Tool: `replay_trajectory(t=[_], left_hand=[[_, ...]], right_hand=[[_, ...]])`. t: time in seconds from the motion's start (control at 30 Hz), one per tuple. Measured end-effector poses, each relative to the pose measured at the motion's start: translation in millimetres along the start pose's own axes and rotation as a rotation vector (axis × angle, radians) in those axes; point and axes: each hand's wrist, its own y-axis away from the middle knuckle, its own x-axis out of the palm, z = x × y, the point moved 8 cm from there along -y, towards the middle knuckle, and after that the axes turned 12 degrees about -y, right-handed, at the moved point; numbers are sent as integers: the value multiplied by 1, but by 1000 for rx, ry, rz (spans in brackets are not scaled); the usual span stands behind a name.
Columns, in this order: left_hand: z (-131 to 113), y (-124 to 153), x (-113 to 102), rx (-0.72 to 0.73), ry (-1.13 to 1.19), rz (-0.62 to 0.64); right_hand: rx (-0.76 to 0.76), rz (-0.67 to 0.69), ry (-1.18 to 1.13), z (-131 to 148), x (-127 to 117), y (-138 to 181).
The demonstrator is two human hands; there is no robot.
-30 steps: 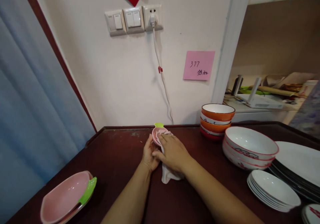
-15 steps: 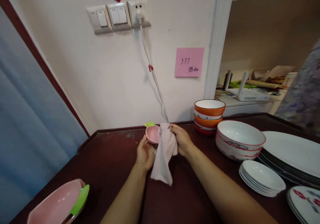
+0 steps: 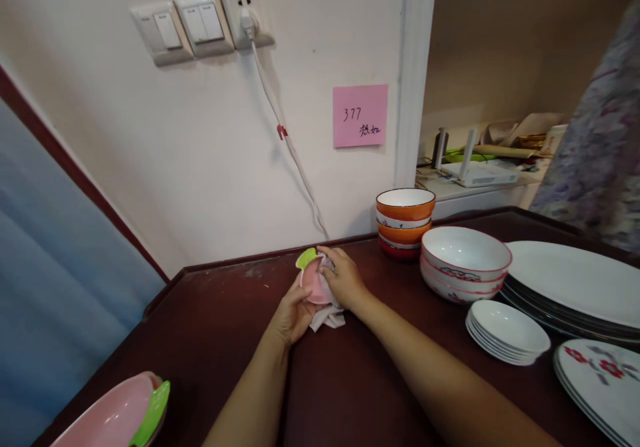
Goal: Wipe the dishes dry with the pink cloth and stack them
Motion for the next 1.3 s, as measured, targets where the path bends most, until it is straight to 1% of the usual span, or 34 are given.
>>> replay_trajectory(t=[0.03,0.1,0.17,0.23,0.3,0.4,0.47,0.53,0.6,0.63,0.7,0.77,0.83,0.93,1.0,1.07,1.13,1.17,1.23,1.27,1.3], left_hand=[[2,0,3,-5,-40,15],[5,0,5,-7,-104,3],[8,-2,3,-15,-149,-41],[9,-4,0,-19,-174,-88],[10,-7,-3,-17,-188,-128],[11,-9,-8,-10,-209,-194],[11,-9,-13,-10,-221,-262],[9,-8,-19,0,-222,-336],[5,-8,-26,28,-206,-404],[3,-8,-30,44,-194,-429],[-1,-9,-37,64,-169,-462],[-2,-11,-42,63,-152,-468],[-2,-12,-44,58,-147,-463],[-1,-12,-42,60,-155,-449],[0,-11,-38,59,-168,-438],[3,-10,-32,42,-189,-410],[7,-11,-23,6,-216,-356],[8,-11,-18,-7,-234,-313],[9,-13,-8,-3,-269,-222],[8,-13,-4,11,-283,-185],[7,-14,-2,23,-296,-159]], right_hand=[[-62,42,119,6,1,2],[-152,117,270,15,3,5],[-207,175,341,21,4,6],[-210,168,369,20,2,5],[-133,95,360,13,-5,2],[97,-14,323,-11,-15,1],[249,-32,323,-26,-16,4],[349,-17,313,-36,-13,8],[363,0,230,-39,-7,9],[355,-6,150,-40,-4,8],[339,-46,-25,-42,1,5],[345,-91,-143,-49,4,2],[350,-87,-164,-57,8,1],[382,-22,-84,-65,11,3],[398,-7,-25,-64,7,6],[308,-22,66,-50,-1,5],[119,-15,213,-24,-7,2],[2,17,295,-10,-7,2],[-209,127,433,13,0,5],[-286,188,484,20,5,8],[-334,233,521,23,8,10]])
